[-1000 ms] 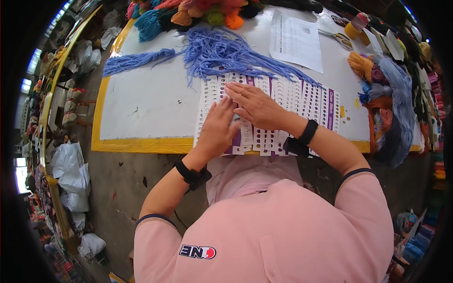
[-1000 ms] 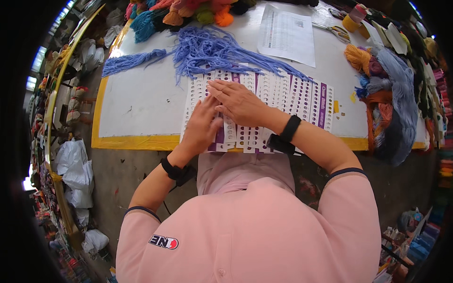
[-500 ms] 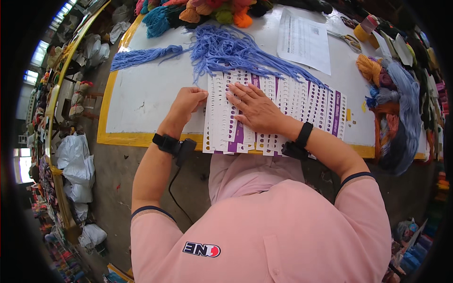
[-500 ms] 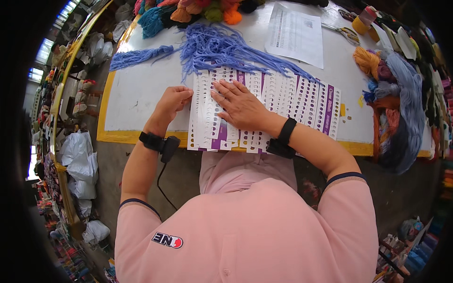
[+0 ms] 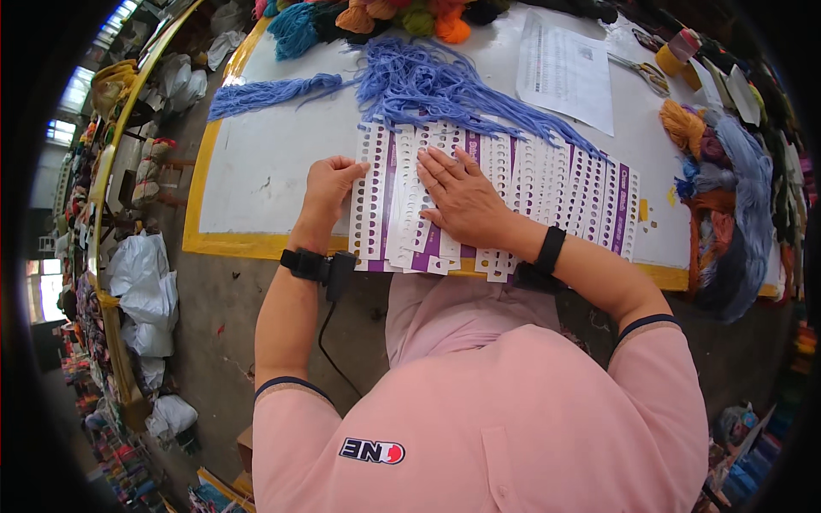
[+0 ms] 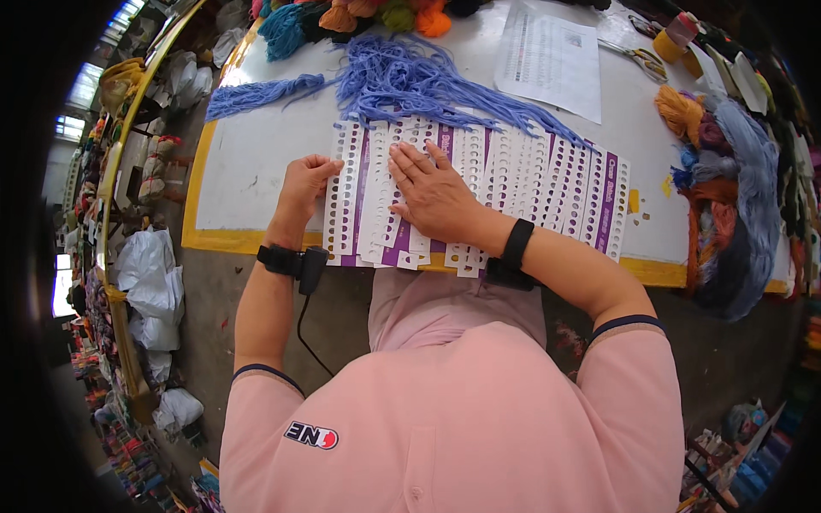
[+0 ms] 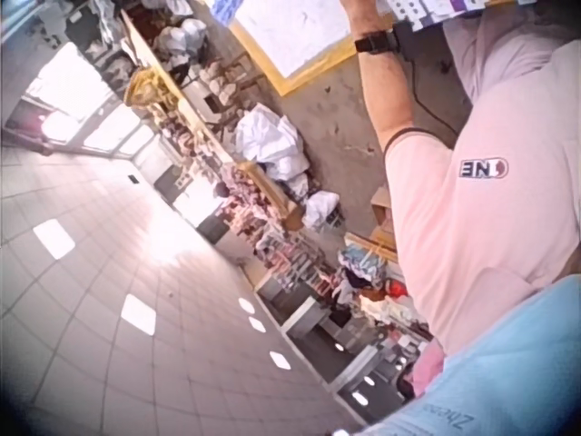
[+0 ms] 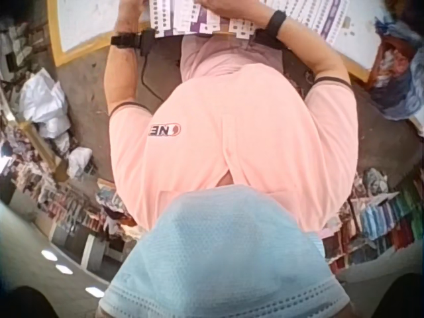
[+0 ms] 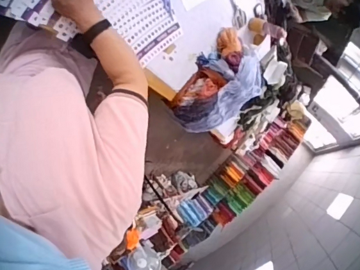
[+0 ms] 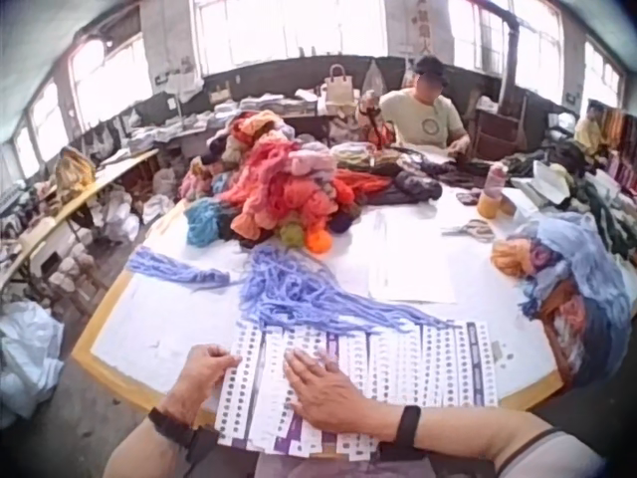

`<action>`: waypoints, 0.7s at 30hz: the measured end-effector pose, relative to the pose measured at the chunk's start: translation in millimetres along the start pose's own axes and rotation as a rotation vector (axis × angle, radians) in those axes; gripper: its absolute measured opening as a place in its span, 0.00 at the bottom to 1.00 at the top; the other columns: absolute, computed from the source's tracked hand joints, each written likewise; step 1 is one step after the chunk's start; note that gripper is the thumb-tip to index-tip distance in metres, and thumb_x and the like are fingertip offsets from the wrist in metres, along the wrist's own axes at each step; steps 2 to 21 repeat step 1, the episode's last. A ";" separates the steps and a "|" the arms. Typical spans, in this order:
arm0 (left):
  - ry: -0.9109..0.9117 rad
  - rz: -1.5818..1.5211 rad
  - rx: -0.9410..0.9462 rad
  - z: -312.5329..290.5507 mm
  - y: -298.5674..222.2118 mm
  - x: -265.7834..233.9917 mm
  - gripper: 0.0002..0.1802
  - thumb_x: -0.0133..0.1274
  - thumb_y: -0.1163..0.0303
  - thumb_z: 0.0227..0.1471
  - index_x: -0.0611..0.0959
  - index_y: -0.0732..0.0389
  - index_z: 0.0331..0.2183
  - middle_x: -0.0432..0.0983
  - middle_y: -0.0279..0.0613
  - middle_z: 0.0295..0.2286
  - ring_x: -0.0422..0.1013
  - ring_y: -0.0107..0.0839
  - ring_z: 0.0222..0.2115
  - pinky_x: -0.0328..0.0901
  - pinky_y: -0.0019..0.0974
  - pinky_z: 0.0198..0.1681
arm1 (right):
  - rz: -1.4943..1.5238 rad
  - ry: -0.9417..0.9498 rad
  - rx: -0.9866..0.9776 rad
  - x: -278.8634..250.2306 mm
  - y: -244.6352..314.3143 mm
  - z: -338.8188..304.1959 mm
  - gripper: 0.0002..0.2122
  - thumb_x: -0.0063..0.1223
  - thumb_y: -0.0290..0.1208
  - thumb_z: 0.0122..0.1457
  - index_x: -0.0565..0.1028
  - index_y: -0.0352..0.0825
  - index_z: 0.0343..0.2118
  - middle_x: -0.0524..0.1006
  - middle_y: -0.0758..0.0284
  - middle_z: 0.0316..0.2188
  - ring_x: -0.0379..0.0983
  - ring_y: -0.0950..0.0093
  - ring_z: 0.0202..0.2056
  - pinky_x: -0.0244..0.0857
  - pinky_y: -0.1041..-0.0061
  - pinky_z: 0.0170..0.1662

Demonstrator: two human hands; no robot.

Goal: The person threads blue yarn through holes in paper cards by hand, then gathers the yarn into a bundle and ties it into a knot. Finally, they smooth the cards down on the table.

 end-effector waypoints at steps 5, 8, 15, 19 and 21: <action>0.022 0.129 0.031 6.1 1.8 -6.7 0.08 0.62 0.72 0.46 0.80 0.66 0.28 0.75 0.33 0.20 0.68 0.19 0.18 0.60 0.22 0.21 | -0.010 0.009 0.022 3.9 2.8 2.4 0.30 0.46 0.47 0.59 0.62 0.27 0.58 0.57 0.57 0.63 0.47 0.62 0.65 0.36 0.58 0.65; 0.022 0.129 0.031 6.1 1.8 -6.7 0.08 0.62 0.72 0.46 0.80 0.66 0.28 0.75 0.33 0.20 0.68 0.19 0.18 0.60 0.22 0.21 | -0.010 0.009 0.022 3.9 2.8 2.4 0.30 0.46 0.47 0.59 0.62 0.27 0.58 0.57 0.57 0.63 0.47 0.62 0.65 0.36 0.58 0.65; 0.022 0.129 0.031 6.1 1.8 -6.7 0.08 0.62 0.72 0.46 0.80 0.66 0.28 0.75 0.33 0.20 0.68 0.19 0.18 0.60 0.22 0.21 | -0.010 0.009 0.022 3.9 2.8 2.4 0.30 0.46 0.47 0.59 0.62 0.27 0.58 0.57 0.57 0.63 0.47 0.62 0.65 0.36 0.58 0.65; 0.022 0.129 0.031 6.1 1.8 -6.7 0.08 0.62 0.72 0.46 0.80 0.66 0.28 0.75 0.33 0.20 0.68 0.19 0.18 0.60 0.22 0.21 | -0.010 0.009 0.022 3.9 2.8 2.4 0.30 0.46 0.47 0.59 0.62 0.27 0.58 0.57 0.57 0.63 0.47 0.62 0.65 0.36 0.58 0.65; 0.022 0.129 0.031 6.1 1.8 -6.7 0.08 0.62 0.72 0.46 0.80 0.66 0.28 0.75 0.33 0.20 0.68 0.19 0.18 0.60 0.22 0.21 | -0.010 0.009 0.022 3.9 2.8 2.4 0.30 0.46 0.47 0.59 0.62 0.27 0.58 0.57 0.57 0.63 0.47 0.62 0.65 0.36 0.58 0.65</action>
Point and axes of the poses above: each hand's wrist, its own z-axis towards the middle knuckle, its own x-axis out of the palm, y = z × x, the point moved 2 cm from there along z, towards the middle knuckle
